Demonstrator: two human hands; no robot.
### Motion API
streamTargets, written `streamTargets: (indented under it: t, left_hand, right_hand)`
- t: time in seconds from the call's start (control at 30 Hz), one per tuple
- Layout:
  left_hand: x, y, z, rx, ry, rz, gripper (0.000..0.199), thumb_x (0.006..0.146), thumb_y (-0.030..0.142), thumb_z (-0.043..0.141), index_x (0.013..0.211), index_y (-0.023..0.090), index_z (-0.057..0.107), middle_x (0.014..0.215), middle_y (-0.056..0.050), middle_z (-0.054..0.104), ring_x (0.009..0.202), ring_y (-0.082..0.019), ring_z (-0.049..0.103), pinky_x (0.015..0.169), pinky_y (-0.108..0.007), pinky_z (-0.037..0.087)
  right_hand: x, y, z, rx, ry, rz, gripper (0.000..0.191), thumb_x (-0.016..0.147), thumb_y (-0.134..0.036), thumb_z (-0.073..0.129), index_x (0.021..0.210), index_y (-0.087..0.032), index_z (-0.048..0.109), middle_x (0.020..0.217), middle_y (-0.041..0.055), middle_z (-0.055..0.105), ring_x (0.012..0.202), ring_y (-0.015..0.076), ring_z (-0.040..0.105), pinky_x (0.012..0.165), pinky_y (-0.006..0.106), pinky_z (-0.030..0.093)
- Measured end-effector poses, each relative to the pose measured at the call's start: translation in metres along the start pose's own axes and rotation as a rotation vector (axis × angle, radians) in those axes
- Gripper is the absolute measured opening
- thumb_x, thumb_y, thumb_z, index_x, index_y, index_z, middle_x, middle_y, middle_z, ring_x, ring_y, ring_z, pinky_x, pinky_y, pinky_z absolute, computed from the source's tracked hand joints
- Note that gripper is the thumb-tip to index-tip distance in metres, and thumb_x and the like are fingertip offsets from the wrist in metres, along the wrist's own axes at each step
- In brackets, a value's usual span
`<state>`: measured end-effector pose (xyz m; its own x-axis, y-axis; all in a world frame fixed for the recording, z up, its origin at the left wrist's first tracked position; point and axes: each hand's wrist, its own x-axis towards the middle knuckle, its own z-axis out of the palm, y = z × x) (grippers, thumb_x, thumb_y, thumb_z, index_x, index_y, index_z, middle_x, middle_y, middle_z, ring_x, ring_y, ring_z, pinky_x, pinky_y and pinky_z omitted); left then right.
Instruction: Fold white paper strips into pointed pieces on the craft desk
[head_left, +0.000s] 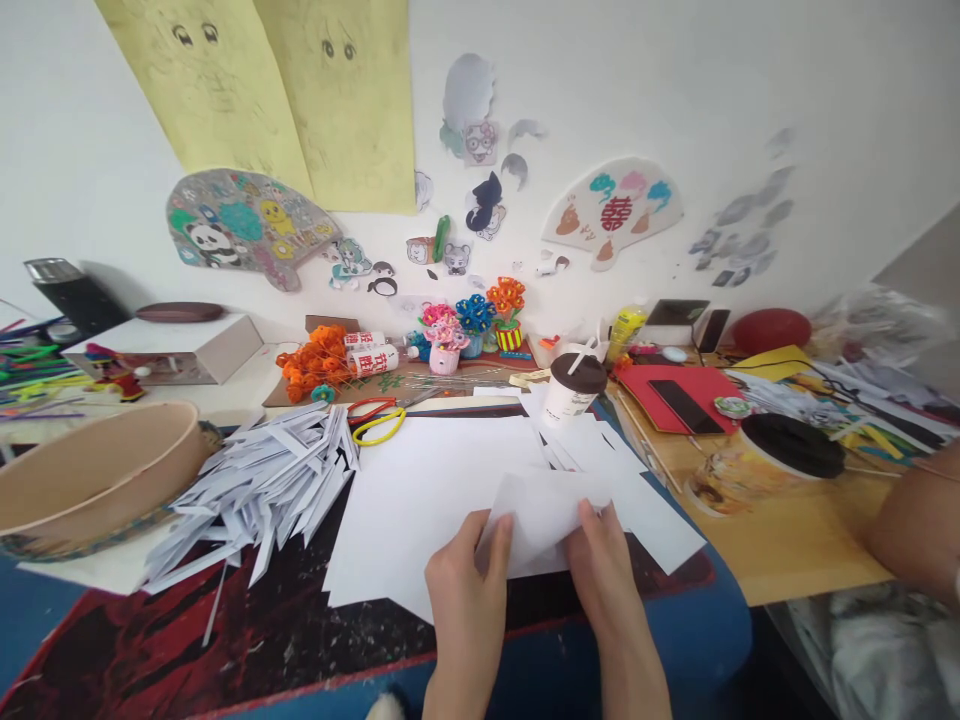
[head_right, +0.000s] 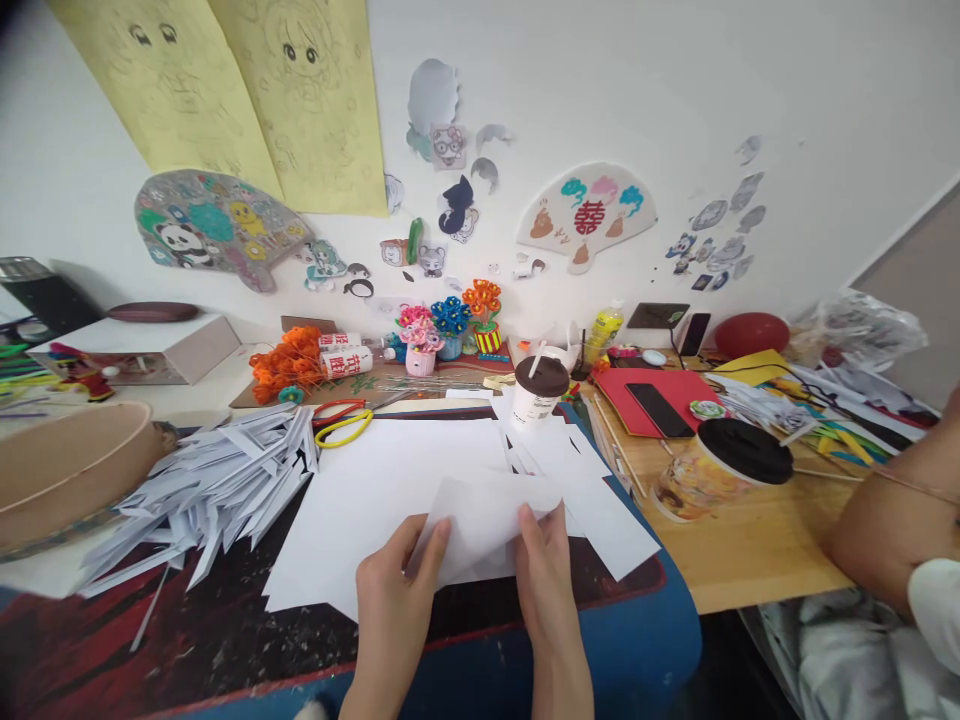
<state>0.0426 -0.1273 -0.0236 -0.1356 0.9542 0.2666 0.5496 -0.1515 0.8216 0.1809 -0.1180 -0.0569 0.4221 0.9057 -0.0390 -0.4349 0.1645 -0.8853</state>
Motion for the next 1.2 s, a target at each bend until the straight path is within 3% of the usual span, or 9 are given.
streamTargets:
  t: [0.13, 0.3, 0.37, 0.47, 0.77, 0.87, 0.93, 1.07, 1.2]
  left_hand:
    - [-0.001, 0.000, 0.000, 0.087, 0.069, 0.000, 0.030, 0.093, 0.042, 0.049, 0.103, 0.018, 0.064, 0.071, -0.001, 0.068, 0.052, -0.014, 0.057, 0.049, -0.024, 0.041]
    - [-0.019, -0.001, -0.006, 0.296, 0.381, 0.482, 0.025, 0.086, 0.013, 0.059, 0.110, 0.019, 0.063, 0.102, -0.009, 0.072, 0.093, -0.022, 0.067, 0.085, -0.035, 0.047]
    - [-0.032, -0.005, -0.004, 0.308, 0.272, 0.622, 0.029, 0.086, 0.006, 0.056, 0.108, 0.023, 0.066, 0.097, -0.003, 0.074, 0.096, -0.018, 0.067, 0.093, -0.034, 0.041]
    - [-0.046, -0.014, 0.002, 0.395, 0.121, 0.672, 0.029, 0.091, 0.016, 0.052, 0.114, 0.026, 0.067, 0.112, 0.000, 0.072, 0.103, -0.017, 0.065, 0.103, -0.034, 0.033]
    - [-0.028, -0.029, -0.020, 0.717, -0.073, 0.674, 0.045, 0.093, 0.017, 0.042, 0.136, 0.027, 0.052, 0.145, 0.003, 0.048, 0.128, -0.019, 0.048, 0.101, -0.035, 0.034]
    - [-0.020, -0.032, -0.023, 0.727, -0.123, 0.660, 0.045, 0.093, 0.016, 0.042, 0.135, 0.027, 0.052, 0.148, 0.004, 0.044, 0.128, -0.019, 0.047, 0.100, -0.035, 0.036]
    - [-0.014, -0.035, -0.025, 0.750, -0.177, 0.674, 0.049, 0.092, 0.012, 0.042, 0.137, 0.027, 0.050, 0.149, 0.003, 0.043, 0.129, -0.019, 0.046, 0.100, -0.035, 0.037]
    - [0.002, -0.039, -0.030, 0.749, -0.287, 0.750, 0.050, 0.091, 0.014, 0.042, 0.140, 0.025, 0.046, 0.150, -0.001, 0.043, 0.132, -0.021, 0.045, 0.100, -0.034, 0.040]
    - [0.014, -0.039, -0.030, 0.752, -0.334, 0.727, 0.048, 0.092, 0.015, 0.040, 0.139, 0.024, 0.047, 0.148, -0.003, 0.045, 0.129, -0.022, 0.048, 0.097, -0.036, 0.044]
  right_hand:
    - [-0.003, -0.002, 0.007, 0.010, 0.041, 0.029, 0.084, 0.075, -0.039, 0.074, 0.147, -0.025, 0.033, 0.139, 0.0116, 0.054, 0.124, 0.0304, 0.053, 0.104, 0.050, 0.044]
    - [0.002, 0.008, 0.007, -0.062, 0.155, 0.048, 0.085, 0.068, -0.037, 0.079, 0.142, -0.025, 0.039, 0.135, 0.0100, 0.057, 0.118, 0.0289, 0.057, 0.103, 0.048, 0.044]
    - [0.003, 0.011, 0.009, -0.116, 0.213, 0.038, 0.084, 0.068, -0.040, 0.080, 0.140, -0.024, 0.040, 0.131, 0.0105, 0.060, 0.115, 0.0287, 0.059, 0.101, 0.048, 0.046]
    - [0.003, 0.011, 0.018, -0.162, 0.235, 0.056, 0.081, 0.070, -0.044, 0.078, 0.139, -0.023, 0.041, 0.128, 0.0111, 0.061, 0.113, 0.0279, 0.060, 0.100, 0.046, 0.047]
    - [0.014, 0.011, 0.037, -0.304, -0.019, 0.135, 0.097, 0.074, -0.050, 0.073, 0.150, -0.023, 0.018, 0.125, 0.0135, 0.061, 0.108, 0.0276, 0.063, 0.091, 0.043, 0.053]
    - [0.017, 0.010, 0.030, -0.557, 0.014, -0.016, 0.097, 0.079, -0.050, 0.067, 0.152, -0.021, 0.010, 0.140, 0.0176, 0.046, 0.118, 0.0295, 0.055, 0.099, 0.049, 0.046]
    - [0.017, 0.007, 0.023, -0.764, 0.015, -0.230, 0.083, 0.083, -0.045, 0.064, 0.150, -0.022, 0.022, 0.146, 0.0156, 0.040, 0.129, 0.0310, 0.045, 0.107, 0.053, 0.036]
    - [0.017, 0.001, 0.007, -1.090, -0.308, -0.536, 0.045, 0.090, -0.033, 0.057, 0.135, -0.031, 0.052, 0.147, 0.0044, 0.044, 0.138, 0.0289, 0.035, 0.113, 0.052, 0.030]
    - [0.023, 0.006, -0.001, -1.223, -0.559, -0.569, 0.043, 0.094, -0.031, 0.052, 0.137, -0.034, 0.051, 0.146, 0.0002, 0.047, 0.138, 0.0270, 0.037, 0.115, 0.052, 0.029]
